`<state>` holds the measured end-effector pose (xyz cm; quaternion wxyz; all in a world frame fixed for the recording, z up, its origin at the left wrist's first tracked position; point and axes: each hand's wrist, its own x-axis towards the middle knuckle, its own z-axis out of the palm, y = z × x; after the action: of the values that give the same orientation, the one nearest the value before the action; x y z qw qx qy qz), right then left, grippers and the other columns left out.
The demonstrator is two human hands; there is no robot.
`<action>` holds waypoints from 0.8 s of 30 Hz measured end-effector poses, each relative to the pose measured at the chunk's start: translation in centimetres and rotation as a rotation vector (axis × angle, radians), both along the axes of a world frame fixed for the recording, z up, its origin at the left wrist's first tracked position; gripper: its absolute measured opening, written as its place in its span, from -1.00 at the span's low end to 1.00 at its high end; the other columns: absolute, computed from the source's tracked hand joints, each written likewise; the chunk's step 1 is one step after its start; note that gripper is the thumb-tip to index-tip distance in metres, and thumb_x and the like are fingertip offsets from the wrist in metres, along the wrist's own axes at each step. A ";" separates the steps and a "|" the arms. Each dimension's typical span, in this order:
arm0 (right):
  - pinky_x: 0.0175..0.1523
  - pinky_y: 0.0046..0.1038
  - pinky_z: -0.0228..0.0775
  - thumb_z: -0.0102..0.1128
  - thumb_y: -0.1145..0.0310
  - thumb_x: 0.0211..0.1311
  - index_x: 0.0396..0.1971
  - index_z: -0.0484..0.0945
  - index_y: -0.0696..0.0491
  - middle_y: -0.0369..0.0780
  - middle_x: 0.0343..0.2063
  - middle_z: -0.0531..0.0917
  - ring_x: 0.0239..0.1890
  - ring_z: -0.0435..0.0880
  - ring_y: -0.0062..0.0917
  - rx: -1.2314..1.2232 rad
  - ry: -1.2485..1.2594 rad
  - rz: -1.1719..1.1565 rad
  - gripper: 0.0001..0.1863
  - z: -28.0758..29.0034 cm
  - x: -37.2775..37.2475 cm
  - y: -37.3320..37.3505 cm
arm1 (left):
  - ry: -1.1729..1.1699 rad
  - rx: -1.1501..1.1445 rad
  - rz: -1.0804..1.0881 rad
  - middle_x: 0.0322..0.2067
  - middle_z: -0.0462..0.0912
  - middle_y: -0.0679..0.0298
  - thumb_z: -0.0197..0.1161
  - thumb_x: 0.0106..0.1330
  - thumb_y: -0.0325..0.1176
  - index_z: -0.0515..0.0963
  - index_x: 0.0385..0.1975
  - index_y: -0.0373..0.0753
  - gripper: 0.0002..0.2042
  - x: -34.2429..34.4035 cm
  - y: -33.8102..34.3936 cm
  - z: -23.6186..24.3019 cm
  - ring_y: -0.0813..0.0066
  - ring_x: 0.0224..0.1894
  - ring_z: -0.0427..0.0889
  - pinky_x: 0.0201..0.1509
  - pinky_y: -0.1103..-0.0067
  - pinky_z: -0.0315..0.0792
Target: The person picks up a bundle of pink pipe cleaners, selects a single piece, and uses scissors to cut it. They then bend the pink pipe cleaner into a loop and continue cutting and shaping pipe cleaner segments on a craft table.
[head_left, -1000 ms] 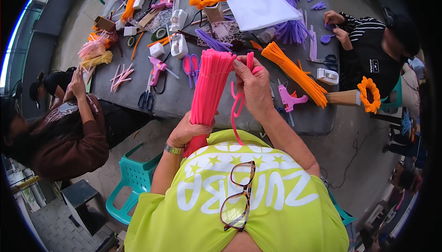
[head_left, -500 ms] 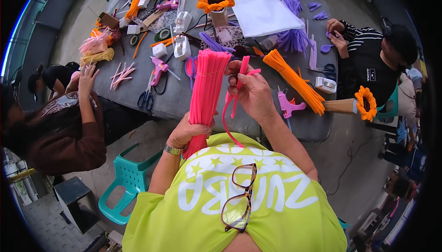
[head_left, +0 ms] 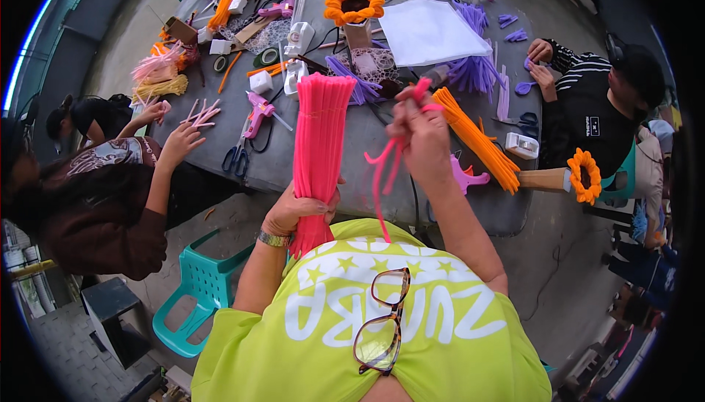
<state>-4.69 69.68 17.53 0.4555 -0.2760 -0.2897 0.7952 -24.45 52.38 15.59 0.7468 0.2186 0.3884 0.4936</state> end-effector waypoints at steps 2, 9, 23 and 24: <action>-0.53 -0.66 0.11 0.16 0.35 0.39 -0.14 0.57 0.04 -0.43 -0.56 0.49 -0.62 0.31 -0.82 0.099 -0.045 -0.088 -0.85 0.8 0.6 1.0 | -0.062 0.034 -0.019 -0.44 0.50 0.15 0.36 -0.09 -0.40 0.36 0.10 -0.39 -0.36 -0.3 -0.1 -0.2 0.42 -0.52 0.51 -0.39 0.54 0.43; -0.50 -0.67 0.05 0.31 0.31 0.29 -0.31 0.67 0.04 -0.51 -0.58 0.49 -0.57 0.27 -0.88 0.191 -0.318 -0.039 -0.87 5.4 -1.4 -1.5 | -0.186 0.102 -0.119 -0.50 0.49 0.18 0.39 -0.11 -0.34 0.35 0.06 -0.39 -0.35 -0.1 0.0 -0.1 0.43 -0.54 0.52 -0.42 0.55 0.41; -0.56 -0.72 0.05 0.35 0.40 0.23 -0.27 0.63 0.05 -0.41 -0.48 0.63 -0.63 0.30 -0.88 0.115 -0.143 0.110 -0.89 4.1 -2.3 -2.8 | 0.020 0.126 -0.146 -0.50 0.53 0.18 0.42 -0.16 -0.29 0.41 0.02 -0.39 -0.34 -0.3 0.1 0.6 0.46 -0.55 0.52 -0.44 0.58 0.39; -0.66 -0.74 -0.10 0.34 0.40 0.24 -0.26 0.63 0.02 -0.43 -0.51 0.61 -0.71 0.19 -0.92 0.101 -0.133 0.112 -0.89 3.8 -2.3 -2.7 | 0.001 0.129 -0.138 -0.50 0.53 0.18 0.42 -0.15 -0.29 0.40 0.02 -0.40 -0.35 -0.2 0.2 0.6 0.45 -0.55 0.52 -0.44 0.58 0.39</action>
<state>-6.98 66.93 21.33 0.4033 -0.2881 -0.3740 0.7839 -24.61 52.59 16.23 0.7632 0.2927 0.3400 0.4649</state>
